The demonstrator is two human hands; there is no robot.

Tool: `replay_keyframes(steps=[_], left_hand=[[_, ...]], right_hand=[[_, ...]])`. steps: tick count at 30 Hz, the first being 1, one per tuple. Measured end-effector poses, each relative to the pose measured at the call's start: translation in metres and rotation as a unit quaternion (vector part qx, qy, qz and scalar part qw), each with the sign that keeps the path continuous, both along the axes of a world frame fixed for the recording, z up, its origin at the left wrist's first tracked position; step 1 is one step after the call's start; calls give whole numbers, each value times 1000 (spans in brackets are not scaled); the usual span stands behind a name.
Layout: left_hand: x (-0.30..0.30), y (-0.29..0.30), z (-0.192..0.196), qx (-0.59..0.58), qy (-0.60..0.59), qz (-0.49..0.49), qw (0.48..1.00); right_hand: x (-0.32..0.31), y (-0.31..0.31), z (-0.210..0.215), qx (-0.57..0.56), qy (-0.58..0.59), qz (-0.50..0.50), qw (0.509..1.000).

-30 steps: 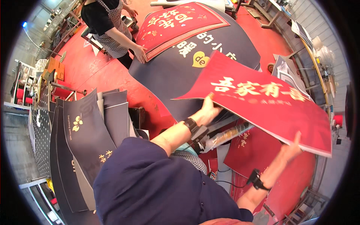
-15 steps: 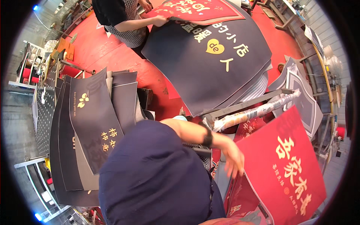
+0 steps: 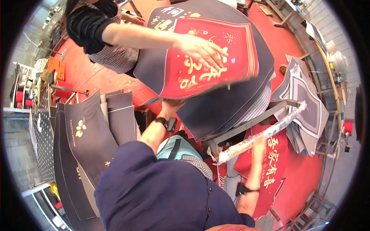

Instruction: Sorting and stacking large printed floor mats or decorative posters on a factory floor.

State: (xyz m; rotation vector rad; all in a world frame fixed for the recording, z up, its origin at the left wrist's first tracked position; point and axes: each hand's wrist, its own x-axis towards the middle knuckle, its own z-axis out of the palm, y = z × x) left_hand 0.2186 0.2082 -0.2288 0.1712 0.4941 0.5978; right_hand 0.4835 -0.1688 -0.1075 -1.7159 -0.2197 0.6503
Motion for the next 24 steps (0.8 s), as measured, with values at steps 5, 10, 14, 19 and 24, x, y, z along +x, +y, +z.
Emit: replay_keyframes(steps=[5, 10, 14, 19, 24], left_hand=[[54, -33, 26, -234, 84, -43, 968], [61, -33, 30, -116, 176, -102, 972], [45, -15, 21, -62, 178, -142, 972], [61, -10, 34, -83, 128, -88, 984], [50, -15, 38, 1, 189, -187, 964]], right_hand=[[-94, 220, -47, -12, 61, 66, 996], [-118, 258, -83, 41, 376, -270, 886], [-123, 257, -78, 99, 398, -313, 857], [-110, 267, -60, 74, 635, -200, 742], [-89, 250, -131, 128, 532, -248, 800]])
